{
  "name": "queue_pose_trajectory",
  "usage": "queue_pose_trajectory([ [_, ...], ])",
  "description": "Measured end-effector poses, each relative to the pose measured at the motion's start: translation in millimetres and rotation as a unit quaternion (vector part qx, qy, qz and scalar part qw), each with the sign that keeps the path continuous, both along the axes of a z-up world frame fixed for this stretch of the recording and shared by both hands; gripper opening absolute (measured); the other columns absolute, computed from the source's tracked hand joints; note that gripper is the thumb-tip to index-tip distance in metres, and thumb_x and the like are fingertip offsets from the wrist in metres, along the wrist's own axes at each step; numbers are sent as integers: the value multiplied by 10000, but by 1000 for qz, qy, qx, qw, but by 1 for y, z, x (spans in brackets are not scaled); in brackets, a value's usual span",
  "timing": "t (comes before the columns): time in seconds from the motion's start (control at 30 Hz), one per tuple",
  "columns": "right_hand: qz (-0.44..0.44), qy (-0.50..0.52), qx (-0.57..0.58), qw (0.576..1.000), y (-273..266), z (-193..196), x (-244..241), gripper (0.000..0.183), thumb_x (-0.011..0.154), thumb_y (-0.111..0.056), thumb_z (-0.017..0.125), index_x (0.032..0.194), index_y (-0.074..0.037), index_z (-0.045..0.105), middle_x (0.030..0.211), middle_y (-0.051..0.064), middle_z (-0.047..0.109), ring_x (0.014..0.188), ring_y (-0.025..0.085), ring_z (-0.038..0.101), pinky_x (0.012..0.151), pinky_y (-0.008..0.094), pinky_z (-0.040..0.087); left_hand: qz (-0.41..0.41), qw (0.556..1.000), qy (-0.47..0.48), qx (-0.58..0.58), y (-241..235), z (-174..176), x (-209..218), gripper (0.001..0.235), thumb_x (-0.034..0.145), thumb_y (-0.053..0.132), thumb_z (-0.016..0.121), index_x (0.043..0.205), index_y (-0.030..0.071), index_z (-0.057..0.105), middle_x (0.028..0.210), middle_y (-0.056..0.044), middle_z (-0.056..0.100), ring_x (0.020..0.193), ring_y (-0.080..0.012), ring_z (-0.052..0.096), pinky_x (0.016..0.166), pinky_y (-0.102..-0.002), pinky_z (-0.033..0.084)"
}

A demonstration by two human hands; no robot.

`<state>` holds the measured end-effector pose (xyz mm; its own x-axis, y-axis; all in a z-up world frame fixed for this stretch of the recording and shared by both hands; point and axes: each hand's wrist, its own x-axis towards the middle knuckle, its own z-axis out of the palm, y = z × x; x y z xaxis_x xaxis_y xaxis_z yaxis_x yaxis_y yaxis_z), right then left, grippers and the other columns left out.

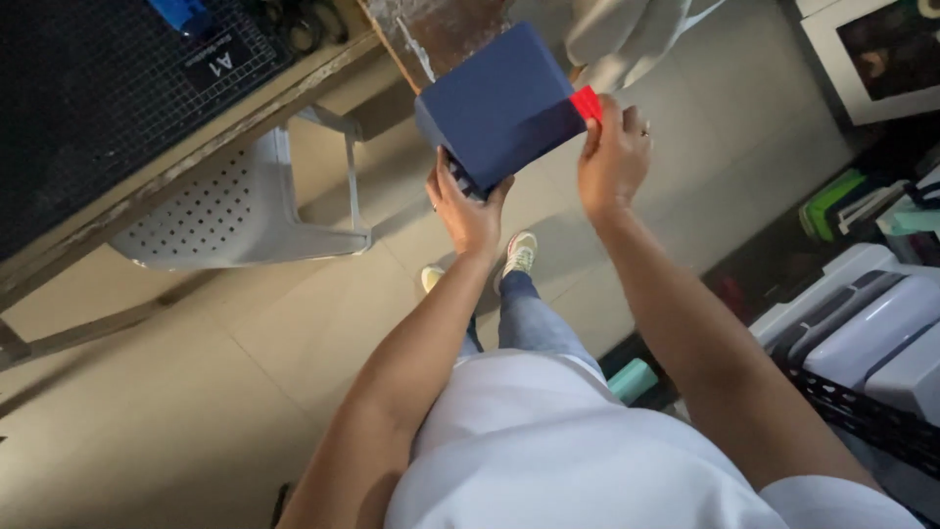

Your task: Applying glue to a white box and wrapping it with a blue sheet using a roller and squeegee.

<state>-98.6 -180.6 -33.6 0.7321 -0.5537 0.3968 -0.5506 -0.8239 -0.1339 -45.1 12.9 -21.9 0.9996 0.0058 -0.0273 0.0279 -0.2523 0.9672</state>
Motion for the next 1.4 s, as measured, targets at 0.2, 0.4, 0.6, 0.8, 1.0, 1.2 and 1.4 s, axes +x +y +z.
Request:
queue_pose_trajectory([
  [0.2,183,-28,-19,983,85,18,3,272,1006,-392,585,1264,-377,668,977,-7,603,902,298,656,716,447,545,-1,1000,-27,-11,-3,-33,8,1092,680,128,976,1588,120,371,1403,-209,443,1159,-463,622,819,-412,666],
  [0.4,29,-20,28,999,7,54,13,392,901,7,667,1263,-142,667,929,118,549,800,366,560,648,499,460,-4,1000,4,7,-2,4,3,1085,650,298,973,1545,124,385,1410,-150,451,1155,-319,663,1032,-470,546],
  [0.6,190,-38,-5,981,70,40,16,276,1006,-336,608,1270,-291,670,927,-7,544,871,271,620,670,410,521,19,997,-71,6,-9,-21,11,1053,677,138,960,1571,138,403,1386,-173,452,1102,-435,673,768,-400,679],
  [0.8,49,10,19,999,51,36,14,522,921,-68,731,1410,-119,557,1093,191,663,923,446,644,738,547,549,0,998,-52,-24,-6,-17,9,1123,611,165,998,1557,86,398,1384,-250,431,1129,-561,609,822,-535,664],
  [1.0,194,29,101,975,61,45,13,411,944,-167,661,1349,-222,627,1192,177,705,931,471,703,779,594,539,-21,999,-32,-22,-2,5,7,1074,608,77,920,1545,36,398,1353,-267,449,1118,-544,617,818,-500,670],
  [1.2,191,-55,20,980,74,27,7,273,1037,-80,557,1287,-70,666,965,215,637,776,469,638,681,524,530,-24,999,-16,-25,-3,-13,9,1121,609,185,989,1548,45,392,1380,-270,438,1200,-549,551,874,-543,640],
  [1.4,314,-24,13,949,41,58,11,222,1014,-404,621,1223,-379,692,934,-8,556,841,274,652,751,396,519,-79,995,-8,-53,12,3,7,1202,604,186,982,1589,32,311,1427,-291,403,1257,-555,501,926,-541,622],
])
